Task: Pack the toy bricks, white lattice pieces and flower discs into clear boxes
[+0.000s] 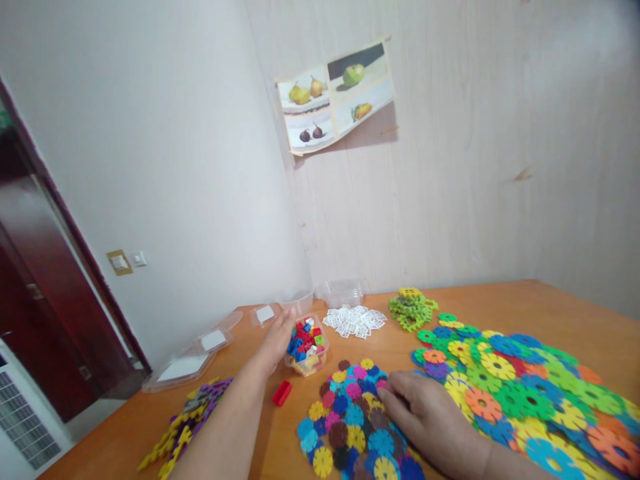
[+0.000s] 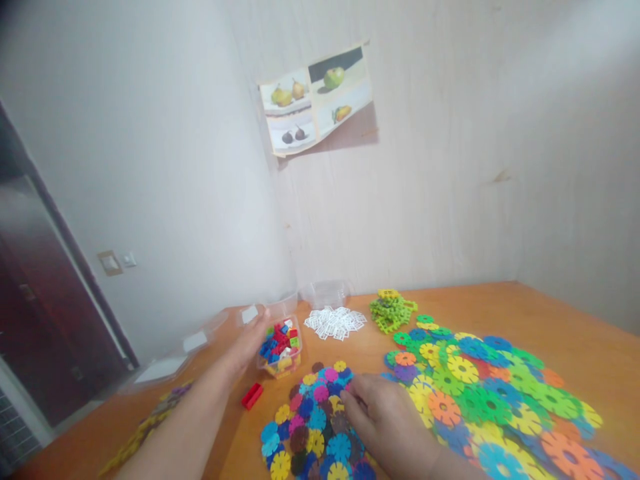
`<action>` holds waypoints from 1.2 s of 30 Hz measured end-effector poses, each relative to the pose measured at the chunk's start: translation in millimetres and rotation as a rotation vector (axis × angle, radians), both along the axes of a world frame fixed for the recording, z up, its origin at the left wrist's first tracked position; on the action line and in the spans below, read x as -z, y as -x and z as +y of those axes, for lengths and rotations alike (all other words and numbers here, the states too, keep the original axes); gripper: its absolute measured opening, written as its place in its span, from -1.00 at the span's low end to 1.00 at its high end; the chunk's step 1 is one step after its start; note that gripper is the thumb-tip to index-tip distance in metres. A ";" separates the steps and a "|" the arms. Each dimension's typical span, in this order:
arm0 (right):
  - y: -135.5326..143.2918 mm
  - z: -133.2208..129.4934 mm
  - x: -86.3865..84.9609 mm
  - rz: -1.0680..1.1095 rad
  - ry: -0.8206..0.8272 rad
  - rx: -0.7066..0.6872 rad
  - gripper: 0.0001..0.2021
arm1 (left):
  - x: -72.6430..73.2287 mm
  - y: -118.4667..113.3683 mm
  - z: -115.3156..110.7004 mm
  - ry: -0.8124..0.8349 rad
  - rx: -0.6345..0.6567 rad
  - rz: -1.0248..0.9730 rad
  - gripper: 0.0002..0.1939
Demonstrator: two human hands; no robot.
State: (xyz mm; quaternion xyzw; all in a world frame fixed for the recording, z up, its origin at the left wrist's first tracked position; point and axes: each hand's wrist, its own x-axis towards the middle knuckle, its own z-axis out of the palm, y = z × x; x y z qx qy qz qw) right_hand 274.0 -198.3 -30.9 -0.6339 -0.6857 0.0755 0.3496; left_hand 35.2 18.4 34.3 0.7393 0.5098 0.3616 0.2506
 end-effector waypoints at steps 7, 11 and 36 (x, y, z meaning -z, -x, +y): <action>-0.9 -1.4 -1.4 -0.020 -0.006 -0.022 -0.60 | 19.5 50.3 6.1 -0.039 -0.275 -0.079 -0.52; -1.4 0.3 -0.2 -0.023 -0.007 -0.011 -0.60 | 30.9 54.5 16.2 -0.027 -0.193 0.121 -0.62; -1.6 -4.5 -6.5 -0.033 -0.004 -0.012 -0.59 | 35.1 67.8 -84.1 -0.177 0.073 0.481 -0.87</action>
